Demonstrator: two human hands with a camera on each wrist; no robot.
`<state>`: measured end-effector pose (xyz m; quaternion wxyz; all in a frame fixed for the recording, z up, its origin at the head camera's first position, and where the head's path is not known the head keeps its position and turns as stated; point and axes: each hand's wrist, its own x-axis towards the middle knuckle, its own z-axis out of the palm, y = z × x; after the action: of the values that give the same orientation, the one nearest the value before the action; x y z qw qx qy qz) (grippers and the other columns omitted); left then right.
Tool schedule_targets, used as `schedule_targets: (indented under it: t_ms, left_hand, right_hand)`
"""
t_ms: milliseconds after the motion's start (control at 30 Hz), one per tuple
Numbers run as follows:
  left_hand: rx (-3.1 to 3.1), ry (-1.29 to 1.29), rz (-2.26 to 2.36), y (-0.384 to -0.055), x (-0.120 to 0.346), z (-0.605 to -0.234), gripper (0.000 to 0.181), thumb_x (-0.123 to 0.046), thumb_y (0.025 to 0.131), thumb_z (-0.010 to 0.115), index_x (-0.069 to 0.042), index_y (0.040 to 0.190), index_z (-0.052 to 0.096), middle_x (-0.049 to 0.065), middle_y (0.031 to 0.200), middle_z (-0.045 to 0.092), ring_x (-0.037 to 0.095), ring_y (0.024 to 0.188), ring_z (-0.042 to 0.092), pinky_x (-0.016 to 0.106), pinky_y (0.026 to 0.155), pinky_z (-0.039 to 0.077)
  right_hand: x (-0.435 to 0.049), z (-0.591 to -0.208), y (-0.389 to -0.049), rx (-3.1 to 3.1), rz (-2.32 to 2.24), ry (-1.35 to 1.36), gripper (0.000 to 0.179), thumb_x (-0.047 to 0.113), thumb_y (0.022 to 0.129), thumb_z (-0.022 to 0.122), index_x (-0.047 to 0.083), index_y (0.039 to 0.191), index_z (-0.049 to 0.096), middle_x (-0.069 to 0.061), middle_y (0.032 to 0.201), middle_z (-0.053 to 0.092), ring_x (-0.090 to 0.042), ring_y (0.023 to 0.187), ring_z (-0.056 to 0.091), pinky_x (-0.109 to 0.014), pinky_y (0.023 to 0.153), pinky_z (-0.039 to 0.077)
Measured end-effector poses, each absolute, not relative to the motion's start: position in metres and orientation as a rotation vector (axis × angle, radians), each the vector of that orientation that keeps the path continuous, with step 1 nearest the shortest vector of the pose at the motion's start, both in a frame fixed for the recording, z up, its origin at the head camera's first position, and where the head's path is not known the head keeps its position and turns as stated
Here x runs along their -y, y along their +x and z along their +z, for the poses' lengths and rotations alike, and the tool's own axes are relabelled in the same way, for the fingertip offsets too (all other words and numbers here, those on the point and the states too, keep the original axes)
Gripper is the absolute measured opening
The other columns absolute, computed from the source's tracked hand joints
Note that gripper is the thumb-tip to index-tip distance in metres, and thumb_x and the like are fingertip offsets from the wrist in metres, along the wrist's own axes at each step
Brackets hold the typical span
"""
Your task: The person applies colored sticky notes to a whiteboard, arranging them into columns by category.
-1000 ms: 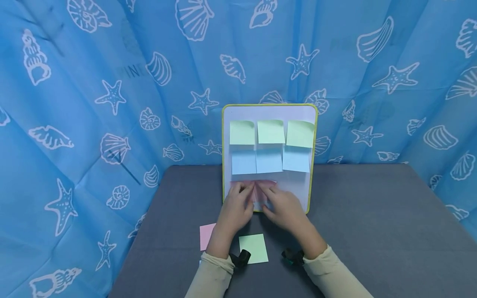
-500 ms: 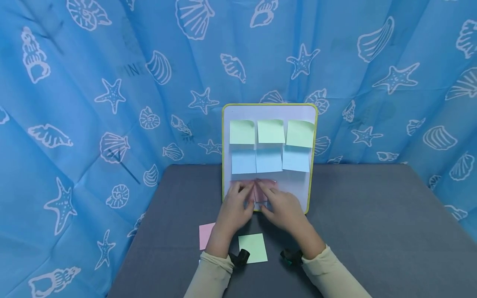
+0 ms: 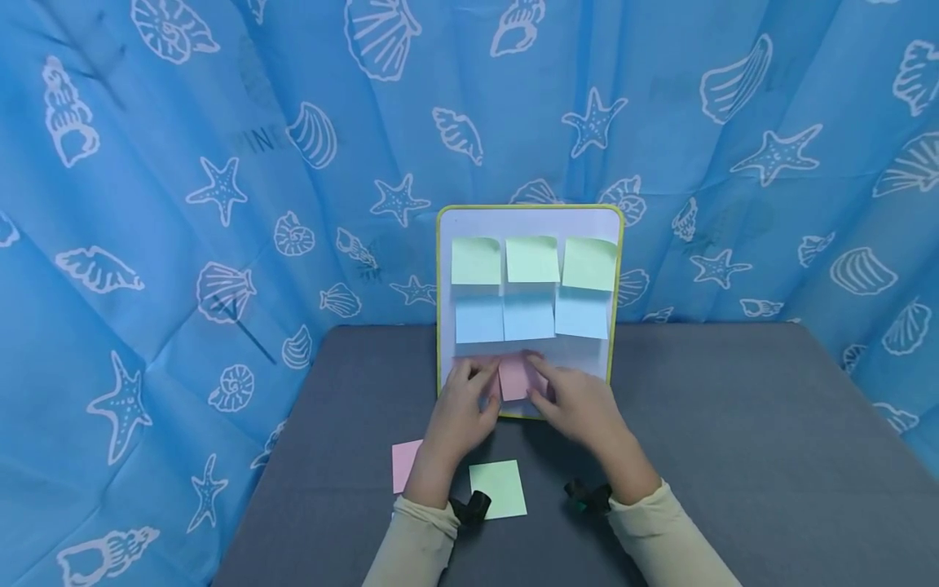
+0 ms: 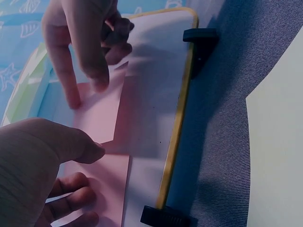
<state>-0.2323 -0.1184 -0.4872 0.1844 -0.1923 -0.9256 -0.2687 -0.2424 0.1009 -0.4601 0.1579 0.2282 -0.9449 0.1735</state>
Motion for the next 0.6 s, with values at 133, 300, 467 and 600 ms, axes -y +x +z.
schedule_targets:
  t_ms: [133,300,467,600]
  left_hand:
    - [2.609,-0.544,-0.769,-0.232,0.118,-0.486,0.053,-0.014,0.099,0.072,-0.015,0.151,0.062,0.005,0.115,0.058,0.016,0.093,0.049,0.031,0.075,0.05]
    - [2.636,-0.529,-0.783,-0.231,0.118,-0.485,0.052,-0.016,0.1,0.07,-0.016,0.152,0.061,0.004,0.115,0.057,0.016,0.094,0.048,0.03,0.074,0.048]
    - [2.66,-0.518,-0.775,-0.231,0.118,-0.486,0.052,-0.017,0.101,0.07,-0.017,0.152,0.06,0.003,0.116,0.057,0.015,0.095,0.047,0.03,0.076,0.048]
    - [2.648,-0.521,-0.791,-0.23,0.118,-0.485,0.051,-0.016,0.101,0.07,-0.016,0.151,0.061,0.003,0.115,0.057,0.015,0.094,0.047,0.031,0.076,0.047]
  right_hand:
    - [-0.109,-0.454,-0.242,2.729,0.529,0.616,0.048,0.031,0.095,0.079,0.017,0.14,0.07,0.007,0.063,0.055,-0.009,0.055,0.045,-0.027,0.047,0.032]
    - [-0.117,-0.449,-0.242,2.776,0.568,0.567,0.046,0.032,0.097,0.077,0.017,0.14,0.071,0.007,0.062,0.054,-0.009,0.051,0.043,-0.029,0.044,0.031]
    - [-0.12,-0.449,-0.242,2.802,0.59,0.561,0.047,0.033,0.098,0.075,0.016,0.141,0.07,0.008,0.062,0.055,-0.008,0.051,0.043,-0.029,0.043,0.032]
    - [-0.122,-0.45,-0.243,2.766,0.587,0.596,0.041,0.031,0.098,0.075,0.014,0.136,0.072,0.008,0.061,0.053,-0.007,0.05,0.041,-0.028,0.044,0.031]
